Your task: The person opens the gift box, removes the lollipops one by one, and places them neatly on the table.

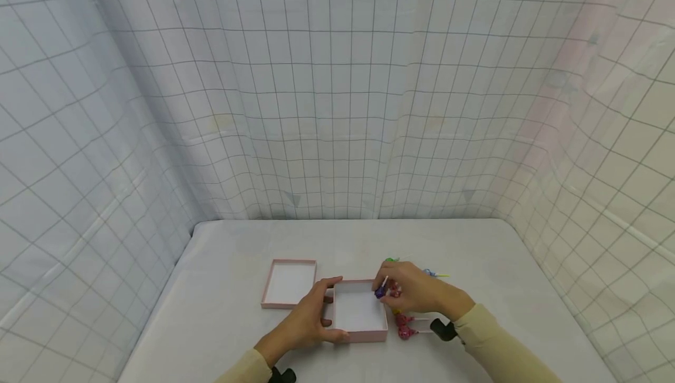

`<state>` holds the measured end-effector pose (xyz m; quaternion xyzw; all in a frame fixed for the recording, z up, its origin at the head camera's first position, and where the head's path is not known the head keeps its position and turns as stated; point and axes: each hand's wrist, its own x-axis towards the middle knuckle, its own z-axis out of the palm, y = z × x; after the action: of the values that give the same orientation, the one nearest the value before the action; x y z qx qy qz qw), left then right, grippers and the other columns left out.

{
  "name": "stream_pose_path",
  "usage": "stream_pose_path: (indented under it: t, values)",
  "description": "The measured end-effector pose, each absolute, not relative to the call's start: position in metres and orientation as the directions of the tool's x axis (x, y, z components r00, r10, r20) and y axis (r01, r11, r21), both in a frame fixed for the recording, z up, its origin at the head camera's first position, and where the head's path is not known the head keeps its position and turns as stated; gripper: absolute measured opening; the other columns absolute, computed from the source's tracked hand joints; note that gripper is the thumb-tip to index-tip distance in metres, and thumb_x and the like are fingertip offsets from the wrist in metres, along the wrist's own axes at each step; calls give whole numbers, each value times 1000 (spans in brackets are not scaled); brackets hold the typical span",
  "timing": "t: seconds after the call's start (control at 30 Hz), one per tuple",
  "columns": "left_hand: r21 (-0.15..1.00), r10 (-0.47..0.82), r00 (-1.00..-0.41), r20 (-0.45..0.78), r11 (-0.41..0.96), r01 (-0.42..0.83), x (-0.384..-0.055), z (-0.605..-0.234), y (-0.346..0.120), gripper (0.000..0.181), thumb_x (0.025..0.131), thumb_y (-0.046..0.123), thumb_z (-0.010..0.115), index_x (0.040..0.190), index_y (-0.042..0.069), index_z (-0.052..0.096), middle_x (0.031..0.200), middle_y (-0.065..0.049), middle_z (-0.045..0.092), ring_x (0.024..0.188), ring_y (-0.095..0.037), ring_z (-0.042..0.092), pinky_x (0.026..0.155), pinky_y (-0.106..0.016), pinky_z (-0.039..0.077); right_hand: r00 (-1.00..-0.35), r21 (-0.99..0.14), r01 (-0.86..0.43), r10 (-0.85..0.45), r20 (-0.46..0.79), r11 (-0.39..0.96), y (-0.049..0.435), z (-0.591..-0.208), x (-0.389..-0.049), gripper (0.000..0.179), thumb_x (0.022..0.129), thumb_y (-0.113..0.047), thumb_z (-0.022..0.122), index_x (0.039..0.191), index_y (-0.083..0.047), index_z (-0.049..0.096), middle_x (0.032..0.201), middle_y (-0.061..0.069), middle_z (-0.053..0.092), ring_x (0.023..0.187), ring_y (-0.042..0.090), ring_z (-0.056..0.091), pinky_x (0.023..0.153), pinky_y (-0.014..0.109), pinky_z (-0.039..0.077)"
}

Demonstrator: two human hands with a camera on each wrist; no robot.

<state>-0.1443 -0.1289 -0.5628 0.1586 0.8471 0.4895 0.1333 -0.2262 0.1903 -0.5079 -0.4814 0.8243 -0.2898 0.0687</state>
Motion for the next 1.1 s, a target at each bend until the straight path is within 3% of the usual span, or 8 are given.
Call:
stream_pose_path:
  t: [0.17,0.43,0.77,1.1]
  values:
    - [875,398,-915,-69,465,136,-144,-562,-130,120,85,26,109,179,19,36,178,-23,45,150,-43,61,95,-31,71,-515,-555,-760,-834,198,338,196,-509,-228,20,103,-3,86,121,-9,79,119,2,78,98,12,79,85,36,73]
    - [872,395,-915,-77,472,130,-143,-560,-130,120,84,26,109,179,19,36,177,-22,45,149,-40,61,96,-32,72,-519,-601,-734,-832,197,316,203,-514,-230,22,101,1,88,119,-8,79,117,3,78,102,6,81,87,38,75]
    - [873,400,-914,-69,468,138,-143,-561,-130,120,85,26,109,179,18,36,178,-20,44,148,-39,60,96,-30,71,-561,-592,-717,-809,177,368,213,-517,-232,23,100,-4,91,116,-15,79,115,-5,80,107,2,77,93,27,71]
    - [881,397,-915,-76,456,125,-144,-562,-130,120,84,25,110,179,19,36,179,-20,44,148,-38,60,95,-30,70,-587,-622,-689,-790,176,373,230,-523,-234,26,100,-3,91,119,-12,76,116,-1,83,108,10,84,95,25,71]
